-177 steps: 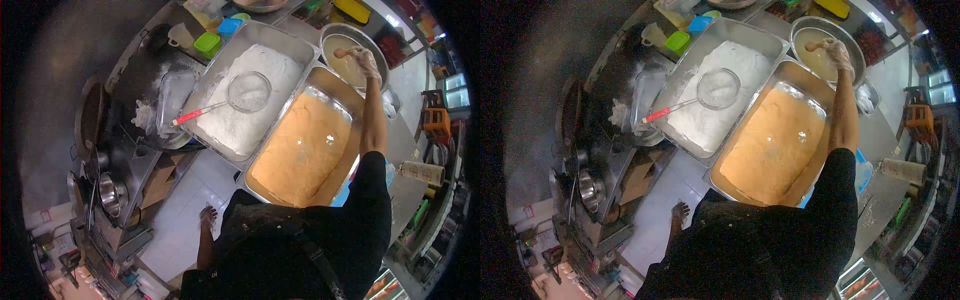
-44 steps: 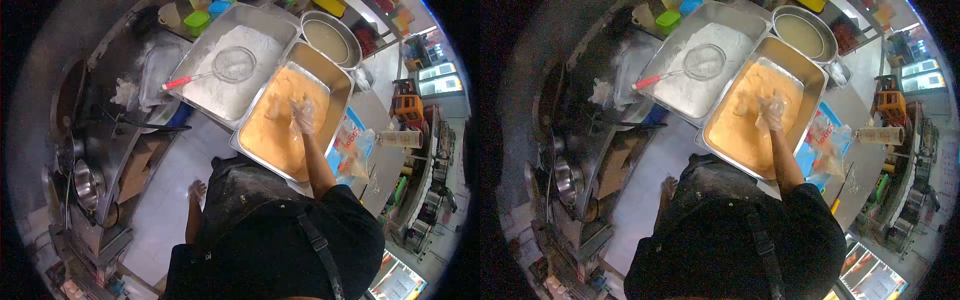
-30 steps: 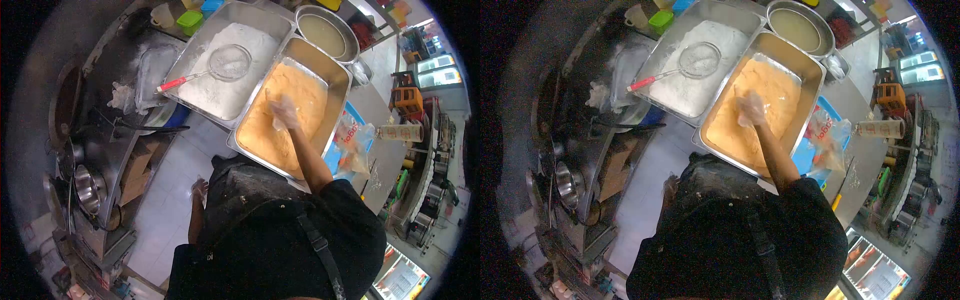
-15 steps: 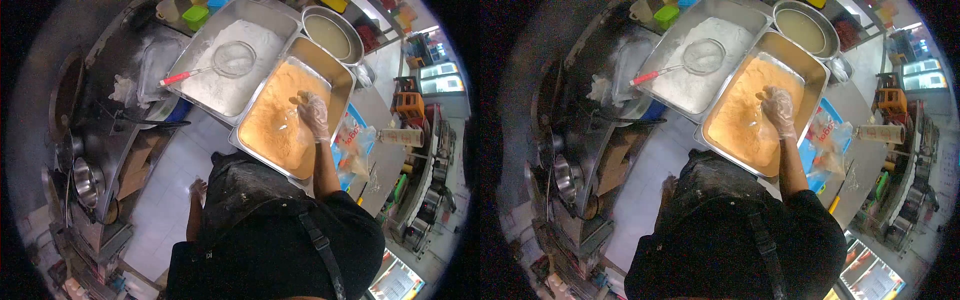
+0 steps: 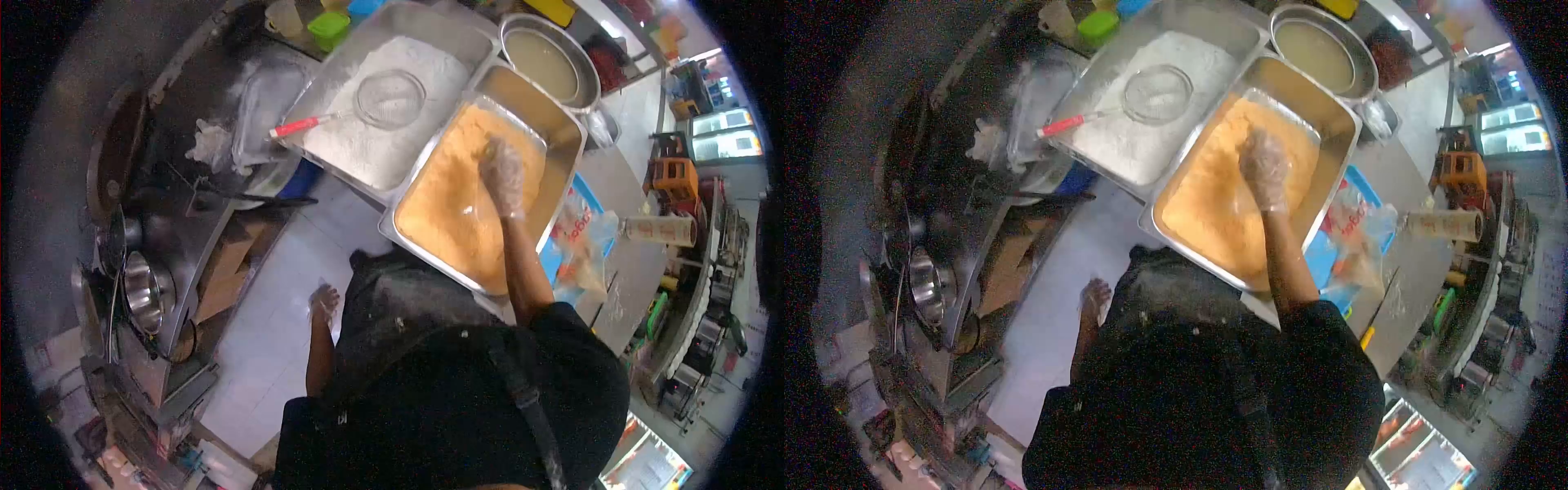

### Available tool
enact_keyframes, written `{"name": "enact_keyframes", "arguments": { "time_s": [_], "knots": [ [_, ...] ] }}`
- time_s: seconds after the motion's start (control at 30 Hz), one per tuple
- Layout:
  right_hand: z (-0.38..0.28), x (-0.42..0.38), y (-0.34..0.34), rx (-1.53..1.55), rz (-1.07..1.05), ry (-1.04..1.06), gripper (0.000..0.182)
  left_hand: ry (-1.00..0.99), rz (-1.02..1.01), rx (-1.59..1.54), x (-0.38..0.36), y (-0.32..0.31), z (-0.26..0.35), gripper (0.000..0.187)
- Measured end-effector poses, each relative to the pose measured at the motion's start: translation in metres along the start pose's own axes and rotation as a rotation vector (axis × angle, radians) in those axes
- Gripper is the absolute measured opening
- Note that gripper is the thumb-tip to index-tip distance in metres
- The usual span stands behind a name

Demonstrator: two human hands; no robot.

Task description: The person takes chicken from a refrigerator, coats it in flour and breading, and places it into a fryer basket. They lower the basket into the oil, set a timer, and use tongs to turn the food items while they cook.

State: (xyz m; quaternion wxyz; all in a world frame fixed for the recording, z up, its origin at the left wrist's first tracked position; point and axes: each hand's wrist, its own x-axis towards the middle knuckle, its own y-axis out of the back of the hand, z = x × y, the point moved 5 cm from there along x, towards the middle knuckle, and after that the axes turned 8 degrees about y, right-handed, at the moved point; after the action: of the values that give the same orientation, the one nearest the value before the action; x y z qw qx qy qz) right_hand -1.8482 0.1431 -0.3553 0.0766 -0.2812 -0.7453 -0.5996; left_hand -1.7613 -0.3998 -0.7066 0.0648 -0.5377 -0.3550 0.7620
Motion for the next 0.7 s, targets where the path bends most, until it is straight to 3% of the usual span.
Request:
{"name": "enact_keyframes", "arguments": {
  "time_s": [0.03,0.1,0.13,0.17,0.23,0.27,0.3,0.37,0.4,0.43,0.5,0.53,0.6,0.63,0.67,0.7],
  "knots": [
    [0.002,-0.011,0.000,-0.003,-0.011,-0.010,0.010,0.012,0.009,0.001,-0.005,0.018,-0.007,0.030],
    [0.015,-0.012,-0.029,0.069,-0.095,-0.038,0.012,0.112,-0.186,-0.092,0.026,0.047,-0.010,0.031],
    [0.037,-0.040,-0.072,0.080,-0.037,0.128,0.014,0.038,0.042,0.105,0.034,0.078,-0.015,0.033],
    [0.036,-0.043,-0.063,0.079,-0.041,0.127,0.014,0.042,0.044,0.104,0.020,0.078,-0.022,0.033],
    [0.027,-0.009,-0.033,0.196,-0.036,-0.061,0.013,0.024,-0.157,-0.129,-0.013,0.030,-0.024,0.032],
    [0.014,0.002,-0.013,0.030,-0.055,-0.143,0.015,-0.082,0.197,0.160,-0.027,0.021,-0.020,0.031],
    [0.017,-0.006,-0.017,0.022,-0.061,-0.156,0.015,-0.068,0.200,0.167,-0.025,0.036,-0.028,0.031],
    [0.031,-0.024,-0.068,0.093,-0.365,-0.157,0.015,0.110,0.131,0.054,0.014,0.083,-0.044,0.028],
    [0.050,-0.048,-0.117,0.159,-0.325,-0.057,0.016,-0.178,0.291,0.271,-0.025,0.022,-0.029,0.026],
    [0.051,-0.043,-0.110,0.157,-0.327,-0.059,0.016,-0.175,0.291,0.271,-0.031,0.005,-0.024,0.026],
    [0.019,-0.007,-0.072,0.519,-0.283,0.273,0.021,-0.166,0.313,0.210,-0.040,-0.013,-0.017,0.025],
    [0.024,0.007,-0.061,0.512,-0.433,0.053,0.027,-0.148,0.326,0.183,-0.046,-0.017,-0.020,0.025],
    [0.071,0.016,-0.075,0.476,-0.374,-0.012,0.026,-0.130,0.334,0.132,-0.044,-0.027,-0.019,0.024],
    [0.095,0.010,-0.091,0.444,-0.318,-0.087,0.026,-0.128,0.338,0.131,-0.031,0.002,-0.021,0.024],
    [0.103,-0.006,-0.124,-0.161,-0.305,0.201,0.022,-0.116,0.159,0.081,0.001,0.041,-0.024,0.026],
    [0.098,-0.021,-0.141,-0.100,-0.135,0.277,0.021,-0.104,-0.018,0.030,0.017,0.057,-0.028,0.027]
  ]
}}
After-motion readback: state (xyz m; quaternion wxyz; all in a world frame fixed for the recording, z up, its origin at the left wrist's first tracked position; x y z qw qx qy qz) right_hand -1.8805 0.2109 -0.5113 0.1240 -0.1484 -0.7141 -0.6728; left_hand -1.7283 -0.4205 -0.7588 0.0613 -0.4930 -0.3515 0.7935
